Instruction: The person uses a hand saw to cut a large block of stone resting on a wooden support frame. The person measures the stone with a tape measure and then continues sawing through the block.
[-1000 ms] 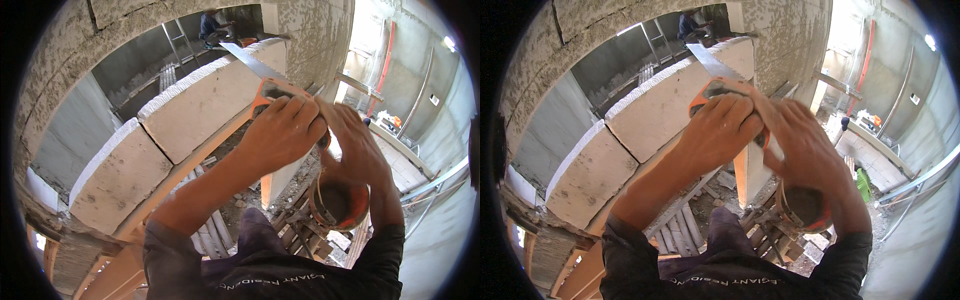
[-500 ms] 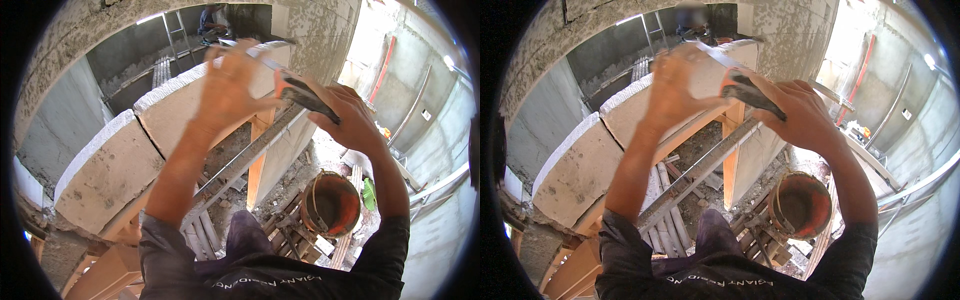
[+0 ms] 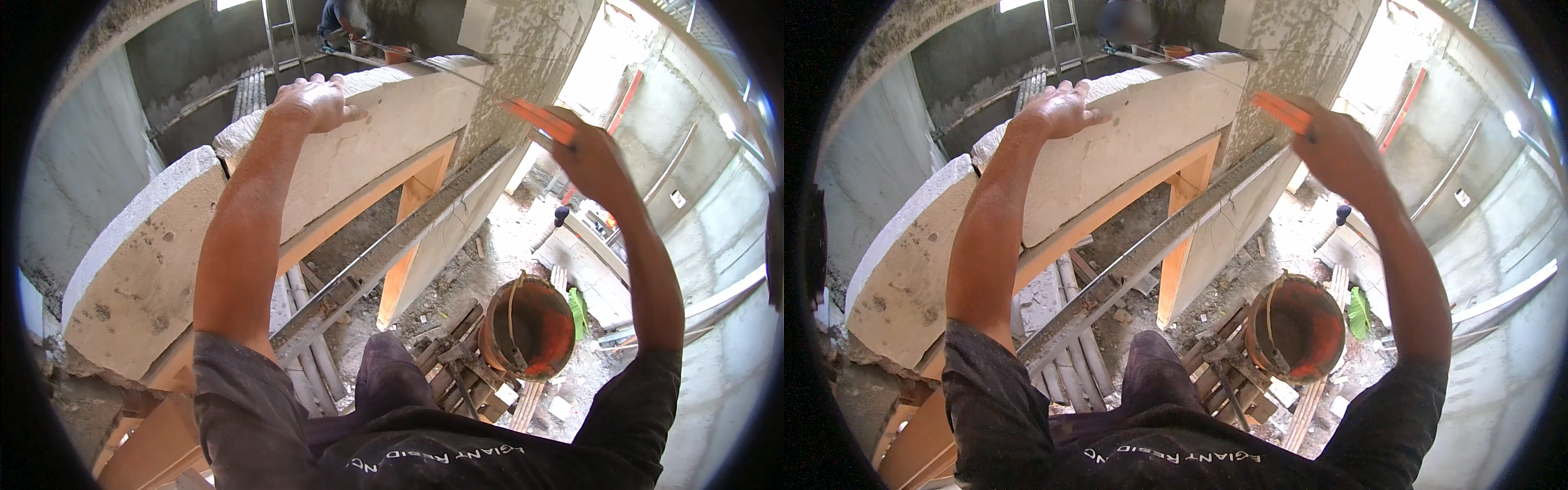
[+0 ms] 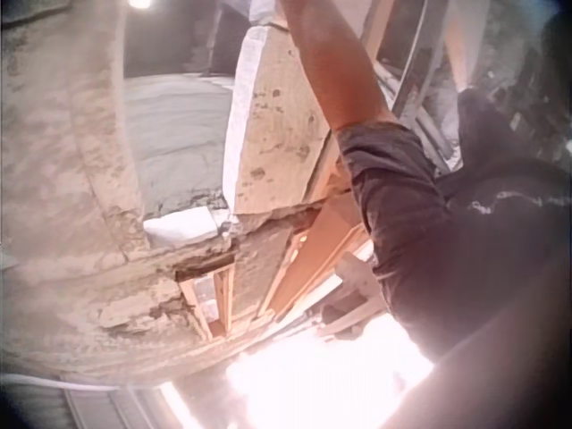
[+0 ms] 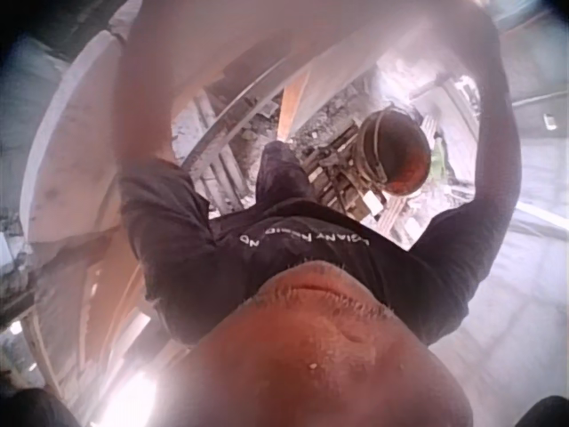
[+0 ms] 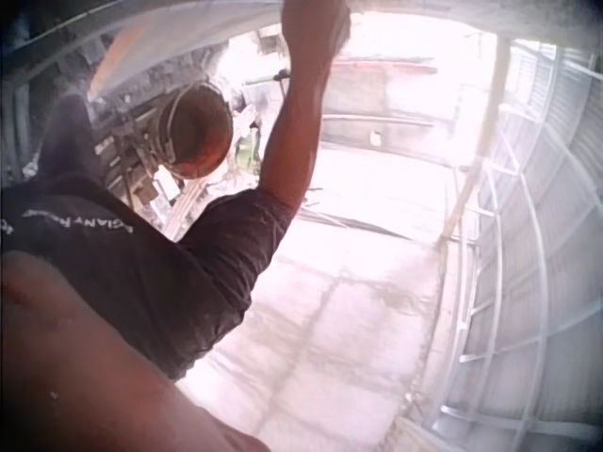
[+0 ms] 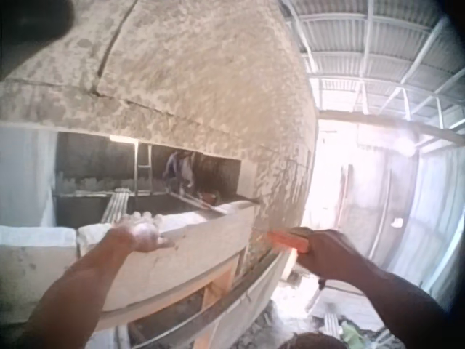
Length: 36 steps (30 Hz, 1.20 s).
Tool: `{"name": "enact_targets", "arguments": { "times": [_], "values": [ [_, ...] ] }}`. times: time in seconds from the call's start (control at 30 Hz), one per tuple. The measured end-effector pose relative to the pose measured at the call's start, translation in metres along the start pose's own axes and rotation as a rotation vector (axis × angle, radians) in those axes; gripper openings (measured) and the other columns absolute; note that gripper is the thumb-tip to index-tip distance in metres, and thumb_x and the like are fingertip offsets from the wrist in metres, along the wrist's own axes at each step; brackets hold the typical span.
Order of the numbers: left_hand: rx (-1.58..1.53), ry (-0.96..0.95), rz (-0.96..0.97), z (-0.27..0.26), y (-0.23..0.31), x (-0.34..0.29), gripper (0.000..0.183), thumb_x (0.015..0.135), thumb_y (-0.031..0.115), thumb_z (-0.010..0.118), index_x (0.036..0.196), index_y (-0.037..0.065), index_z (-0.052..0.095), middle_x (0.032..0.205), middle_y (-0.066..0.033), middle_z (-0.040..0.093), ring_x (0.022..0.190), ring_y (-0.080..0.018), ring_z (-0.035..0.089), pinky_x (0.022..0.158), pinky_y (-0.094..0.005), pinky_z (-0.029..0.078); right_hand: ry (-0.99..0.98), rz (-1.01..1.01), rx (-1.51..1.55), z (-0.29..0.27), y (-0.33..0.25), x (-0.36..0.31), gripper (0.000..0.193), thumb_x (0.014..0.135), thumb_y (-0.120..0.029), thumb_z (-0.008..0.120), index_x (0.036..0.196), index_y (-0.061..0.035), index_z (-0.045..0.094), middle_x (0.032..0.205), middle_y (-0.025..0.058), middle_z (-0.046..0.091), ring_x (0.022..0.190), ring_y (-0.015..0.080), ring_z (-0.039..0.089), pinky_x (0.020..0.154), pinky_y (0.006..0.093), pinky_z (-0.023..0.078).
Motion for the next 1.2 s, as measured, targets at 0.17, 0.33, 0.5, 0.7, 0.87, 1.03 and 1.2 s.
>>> {"name": "enact_targets", "arguments": {
  "times": [0.17, 0.33, 0.5, 0.7, 0.87, 1.03, 1.2],
  "values": [
    [0.017, -0.008, 0.009, -0.004, -0.006, -0.006, 0.081, 0.082, 0.064, 0.049, 0.141, 0.01, 0.033, 0.135, -0.0183, 0.043, 0.125, -0.033, 0.043, 0.104, -0.0442, 0.036, 0.038, 0.08, 0.136, -0.038, 0.035, -0.035, 0.034, 0.082, -0.013, 0.057, 0.116, -0.0087, 0.059, 0.08, 0.011, 0.066, 0.065, 0.0153, 0.062, 0.066, 0.0298, 0.049],
    [0.004, 0.002, 0.015, -0.001, -0.007, -0.007, 0.078, 0.083, 0.063, 0.049, 0.139, 0.01, 0.037, 0.133, -0.0187, 0.045, 0.123, -0.034, 0.045, 0.103, -0.0442, 0.037, 0.029, -0.384, -0.048, -0.008, 0.009, 0.038, 0.031, 0.089, -0.018, 0.053, 0.119, -0.0247, 0.061, 0.113, 0.0012, 0.064, 0.076, 0.0239, 0.062, 0.076, 0.0334, 0.051],
    [0.005, -0.005, 0.051, -0.004, 0.002, -0.001, 0.079, 0.083, 0.063, 0.049, 0.138, 0.009, 0.037, 0.132, -0.0193, 0.046, 0.122, -0.0349, 0.045, 0.101, -0.0449, 0.039, 0.022, -0.126, -0.16, 0.041, 0.005, 0.099, 0.026, 0.087, -0.021, 0.053, 0.11, -0.0182, 0.063, 0.096, 0.0115, 0.067, 0.082, 0.0324, 0.064, 0.077, 0.0401, 0.051],
    [0.011, 0.02, 0.024, 0.002, -0.008, -0.006, 0.081, 0.082, 0.063, 0.05, 0.138, 0.007, 0.037, 0.131, -0.0189, 0.047, 0.121, -0.0337, 0.047, 0.1, -0.0446, 0.039, 0.083, 0.045, -0.144, 0.016, 0.016, -0.012, 0.038, 0.074, -0.01, 0.061, 0.112, -0.0165, 0.062, 0.09, 0.014, 0.067, 0.083, 0.0328, 0.065, 0.076, 0.0424, 0.051],
    [0.036, -0.012, 0.01, -0.003, -0.001, -0.007, 0.078, 0.083, 0.061, 0.051, 0.138, 0.007, 0.036, 0.13, -0.0183, 0.048, 0.121, -0.0328, 0.047, 0.1, -0.044, 0.04, 0.016, 0.137, 0.002, 0.009, 0.034, -0.002, 0.04, 0.073, -0.007, 0.062, 0.112, -0.0161, 0.062, 0.091, 0.0119, 0.068, 0.086, 0.0307, 0.065, 0.078, 0.0404, 0.05],
    [0.024, 0.033, 0.036, -0.006, 0.002, -0.003, 0.079, 0.082, 0.062, 0.051, 0.137, 0.007, 0.038, 0.129, -0.0189, 0.048, 0.121, -0.0319, 0.047, 0.1, -0.0438, 0.039, -0.039, 0.114, -0.223, 0.096, -0.005, 0.134, 0.019, 0.082, -0.018, 0.054, 0.095, -0.0079, 0.063, 0.094, 0.014, 0.066, 0.088, 0.0323, 0.063, 0.079, 0.0418, 0.05],
    [0.025, 0.005, 0.018, -0.001, -0.003, -0.003, 0.08, 0.082, 0.063, 0.05, 0.137, 0.007, 0.039, 0.131, -0.0193, 0.047, 0.122, -0.0321, 0.046, 0.102, -0.0444, 0.038, 0.115, -0.271, 0.049, 0.081, 0.04, 0.125, 0.036, 0.085, -0.011, 0.048, 0.115, -0.0246, 0.063, 0.108, 0.0067, 0.065, 0.091, 0.0277, 0.063, 0.083, 0.0376, 0.05]
  ]
}}
Point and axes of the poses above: each hand's wrist, its own x-axis towards the middle knuckle, its own z-axis out of the palm, y = z × x, the point moved 1 cm from there along x, towards the middle knuckle
